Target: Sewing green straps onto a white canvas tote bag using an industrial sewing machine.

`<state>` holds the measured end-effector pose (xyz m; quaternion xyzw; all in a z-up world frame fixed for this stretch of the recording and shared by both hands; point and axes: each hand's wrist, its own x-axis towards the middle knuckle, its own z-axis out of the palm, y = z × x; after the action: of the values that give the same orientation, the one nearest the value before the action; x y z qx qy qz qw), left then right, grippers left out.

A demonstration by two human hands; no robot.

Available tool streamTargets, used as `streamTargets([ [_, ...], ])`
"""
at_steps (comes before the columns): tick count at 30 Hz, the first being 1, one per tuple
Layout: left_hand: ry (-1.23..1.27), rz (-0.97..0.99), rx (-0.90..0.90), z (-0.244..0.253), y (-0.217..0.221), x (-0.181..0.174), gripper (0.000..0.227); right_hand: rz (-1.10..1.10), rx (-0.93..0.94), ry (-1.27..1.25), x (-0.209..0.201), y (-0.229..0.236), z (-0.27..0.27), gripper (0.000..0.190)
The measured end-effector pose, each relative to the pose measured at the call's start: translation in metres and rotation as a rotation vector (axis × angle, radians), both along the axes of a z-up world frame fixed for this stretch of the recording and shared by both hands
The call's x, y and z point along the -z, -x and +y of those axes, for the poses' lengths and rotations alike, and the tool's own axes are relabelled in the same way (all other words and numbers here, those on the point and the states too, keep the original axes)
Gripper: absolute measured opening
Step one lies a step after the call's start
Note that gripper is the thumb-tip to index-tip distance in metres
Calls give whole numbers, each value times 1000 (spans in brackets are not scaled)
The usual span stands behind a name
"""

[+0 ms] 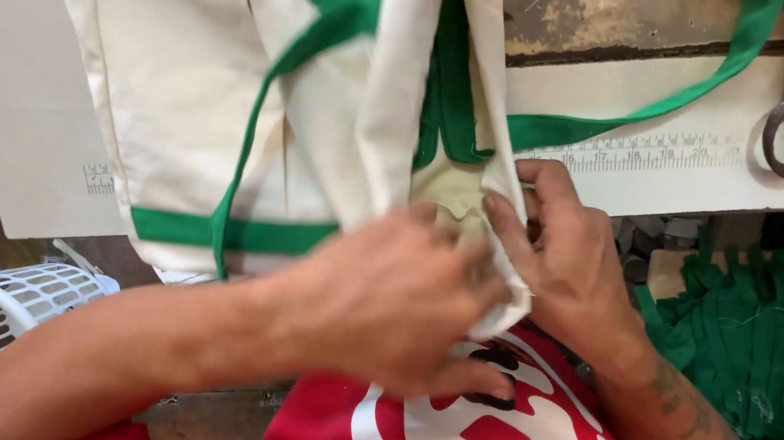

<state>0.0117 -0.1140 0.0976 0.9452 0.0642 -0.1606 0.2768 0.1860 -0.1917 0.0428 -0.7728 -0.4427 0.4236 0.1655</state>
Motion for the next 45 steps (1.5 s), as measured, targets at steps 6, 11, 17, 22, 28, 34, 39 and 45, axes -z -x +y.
streamTargets([
  [6, -429, -385, -241, 23, 23, 62, 122, 168, 102, -122, 16, 2, -14, 30],
  [11, -446, -316, -248, 13, 35, 72, 123, -16, -10, 40, -4, -10, -4, 33],
  [17, -592, -236, -243, 14, 33, 60, 124, -183, -92, -176, 37, 5, -28, 36],
  [22, -650, -269, -152, 20, 33, 56, 126, -705, -513, -625, 51, 21, -33, 17],
  [28, -281, -315, -168, 31, 30, 43, 104, -616, -552, -461, 65, 6, -36, 38],
  [34, -720, -466, -197, 25, 33, 70, 25, -360, -371, -524, 61, 0, -33, 18],
  [39, -855, -385, -122, 20, 35, 73, 38, -587, -507, -535, 48, 0, -32, 17],
  [45, -485, -439, -86, 51, 19, 48, 11, -818, -713, -495, 52, 5, -31, 15],
])
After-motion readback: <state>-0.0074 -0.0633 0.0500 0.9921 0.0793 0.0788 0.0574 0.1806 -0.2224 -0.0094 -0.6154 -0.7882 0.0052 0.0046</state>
